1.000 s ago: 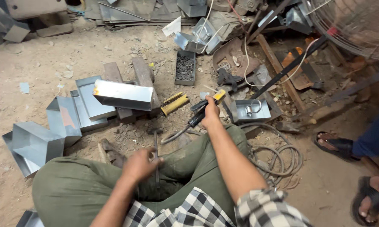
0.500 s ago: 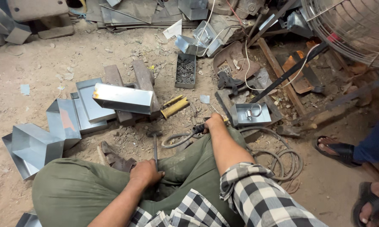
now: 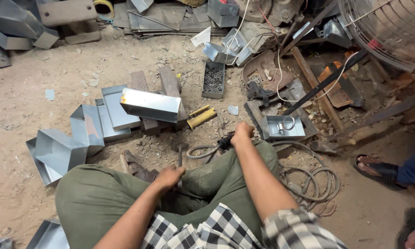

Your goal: The person welds the seams of metal boxes using an electrode holder and strikes the metal with a hammer to shape the parts on a workshop floor.

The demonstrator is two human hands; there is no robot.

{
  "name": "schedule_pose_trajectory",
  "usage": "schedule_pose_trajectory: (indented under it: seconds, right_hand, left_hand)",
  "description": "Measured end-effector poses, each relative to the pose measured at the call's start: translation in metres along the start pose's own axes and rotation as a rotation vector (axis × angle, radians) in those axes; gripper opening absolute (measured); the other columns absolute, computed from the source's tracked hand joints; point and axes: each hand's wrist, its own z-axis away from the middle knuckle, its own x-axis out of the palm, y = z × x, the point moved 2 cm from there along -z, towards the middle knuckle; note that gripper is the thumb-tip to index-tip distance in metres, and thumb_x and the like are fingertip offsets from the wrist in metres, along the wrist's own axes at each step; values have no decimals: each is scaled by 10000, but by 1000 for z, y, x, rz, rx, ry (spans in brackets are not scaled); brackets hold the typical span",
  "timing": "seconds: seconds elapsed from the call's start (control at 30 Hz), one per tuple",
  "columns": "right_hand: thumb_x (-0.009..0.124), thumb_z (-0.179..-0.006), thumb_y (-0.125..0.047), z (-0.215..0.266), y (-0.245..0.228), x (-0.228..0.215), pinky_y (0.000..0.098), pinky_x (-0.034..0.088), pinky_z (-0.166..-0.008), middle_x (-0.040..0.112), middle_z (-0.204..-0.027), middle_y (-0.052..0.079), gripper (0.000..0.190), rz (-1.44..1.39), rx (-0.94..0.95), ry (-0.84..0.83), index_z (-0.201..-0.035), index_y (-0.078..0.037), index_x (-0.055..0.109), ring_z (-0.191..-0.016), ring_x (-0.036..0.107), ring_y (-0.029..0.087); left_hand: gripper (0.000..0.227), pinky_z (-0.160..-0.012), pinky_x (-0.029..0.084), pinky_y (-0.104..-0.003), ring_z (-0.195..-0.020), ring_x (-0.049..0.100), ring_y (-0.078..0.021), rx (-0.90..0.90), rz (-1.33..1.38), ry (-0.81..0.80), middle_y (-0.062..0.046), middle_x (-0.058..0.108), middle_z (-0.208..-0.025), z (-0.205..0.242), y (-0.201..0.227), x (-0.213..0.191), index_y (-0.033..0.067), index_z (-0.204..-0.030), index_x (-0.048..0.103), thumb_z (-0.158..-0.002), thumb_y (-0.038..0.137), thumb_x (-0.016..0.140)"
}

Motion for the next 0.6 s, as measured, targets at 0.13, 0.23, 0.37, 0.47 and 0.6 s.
schedule_pose_trajectory:
  seconds: [0.13, 0.23, 0.37, 0.47, 0.6]
  right_hand:
    - [636, -943, -322, 83, 24, 19, 490, 266, -1192, 494, -1578, 263, 609, -258, 56, -283, -1416, 50, 540, -1453, 424, 303]
    - [599, -1014, -362, 160, 79, 20, 573, 393, -1174, 349, -1515, 141, 512, -195, 472, -459, -1424, -127, 403, -1436, 411, 314]
    - [534, -1086, -325, 215, 55, 26, 485, 555, -864, 666, -1064, 166, 311, -277, 588, -955, -1171, -26, 540, -965, 676, 296]
    - [486, -1051, -223, 221, 44, 27, 367, 530, -603, 618, -889, 90, 188, -238, 567, -910, -1123, -60, 546, -728, 658, 207]
    - [478, -1073, -163, 214, 35, 14, 225, 416, -426, 539, -826, 32, 166, -139, 396, -868, -1193, -57, 521, -536, 458, 81]
  left_hand:
    - [581, -437, 416, -377, -465, 537, -223, 74, 434, -223, -109, 604, -624, 32, -1, -12, -86, -1015, 634, -1007, 472, 469]
    - [493, -423, 373, -324, -455, 493, -176, 2, 571, -286, -82, 569, -617, 86, 21, -19, -24, -990, 602, -1017, 438, 430]
    - [379, -606, 481, -464, -685, 616, -329, 430, 161, 44, -182, 680, -807, 142, 66, -21, 85, -1116, 640, -963, 401, 494]
    - [476, -786, 523, -522, -907, 697, -384, 470, -256, 121, -203, 740, -956, 172, 96, -47, 65, -1056, 697, -978, 486, 487]
    - [540, -862, 556, -493, -953, 727, -323, 273, -507, 91, -156, 744, -1004, 167, 133, -118, 136, -1061, 737, -955, 616, 513]
